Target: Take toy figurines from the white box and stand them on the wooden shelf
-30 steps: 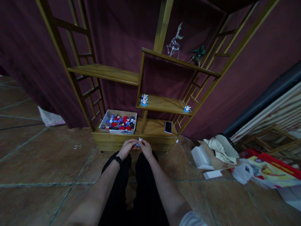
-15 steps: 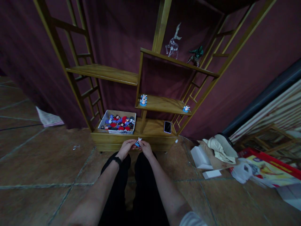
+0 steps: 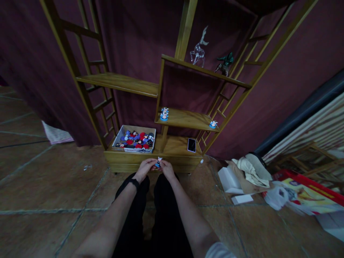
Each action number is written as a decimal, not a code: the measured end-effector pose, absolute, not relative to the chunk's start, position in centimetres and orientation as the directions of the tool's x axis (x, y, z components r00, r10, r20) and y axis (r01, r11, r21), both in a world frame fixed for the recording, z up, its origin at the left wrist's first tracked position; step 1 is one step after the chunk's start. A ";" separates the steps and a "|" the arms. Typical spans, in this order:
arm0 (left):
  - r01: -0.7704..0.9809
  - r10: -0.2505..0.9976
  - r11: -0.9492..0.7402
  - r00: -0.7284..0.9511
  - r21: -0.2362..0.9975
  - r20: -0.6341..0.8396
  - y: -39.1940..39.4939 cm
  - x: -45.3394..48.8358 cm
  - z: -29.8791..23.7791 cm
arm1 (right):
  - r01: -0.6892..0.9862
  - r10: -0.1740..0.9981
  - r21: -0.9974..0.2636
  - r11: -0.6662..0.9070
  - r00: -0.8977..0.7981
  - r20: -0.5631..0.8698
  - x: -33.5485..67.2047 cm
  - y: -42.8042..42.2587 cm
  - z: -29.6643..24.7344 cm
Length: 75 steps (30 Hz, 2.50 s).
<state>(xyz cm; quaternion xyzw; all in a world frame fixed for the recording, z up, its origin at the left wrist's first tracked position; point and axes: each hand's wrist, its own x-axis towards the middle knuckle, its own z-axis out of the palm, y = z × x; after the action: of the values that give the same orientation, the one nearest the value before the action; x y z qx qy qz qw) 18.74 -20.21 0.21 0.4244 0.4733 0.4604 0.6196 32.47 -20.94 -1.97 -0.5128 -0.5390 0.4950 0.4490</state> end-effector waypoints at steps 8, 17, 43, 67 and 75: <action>-0.036 0.989 0.144 0.048 0.989 -0.143 -20.6 19.3 0.6 | 0.287 0.992 -0.951 0.114 -0.092 0.092 32.5 -21.7 -1.3; -0.058 0.990 0.097 0.104 0.994 -0.091 -20.5 18.9 0.2 | 0.277 0.987 -0.949 0.151 -0.090 0.131 32.6 -21.5 -1.8; -0.037 0.987 0.147 0.065 0.988 -0.144 -20.5 19.1 0.8 | 0.406 0.991 -0.904 0.133 -0.080 0.110 32.6 -21.6 -1.4; -0.078 0.987 0.105 0.128 0.991 -0.094 -20.8 18.8 0.5 | 0.369 0.996 -0.925 0.092 -0.021 0.090 32.5 -22.1 -0.8; -0.067 0.988 0.108 0.118 0.992 -0.100 -20.7 18.9 0.5 | 0.327 0.999 -0.945 0.019 0.026 0.029 32.4 -22.4 -0.3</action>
<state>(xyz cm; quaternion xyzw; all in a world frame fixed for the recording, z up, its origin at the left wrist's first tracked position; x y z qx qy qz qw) 18.94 -20.73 0.49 0.4825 0.4773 0.4616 0.5712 32.35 -22.37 -0.25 -0.5772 -0.5743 0.3967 0.4238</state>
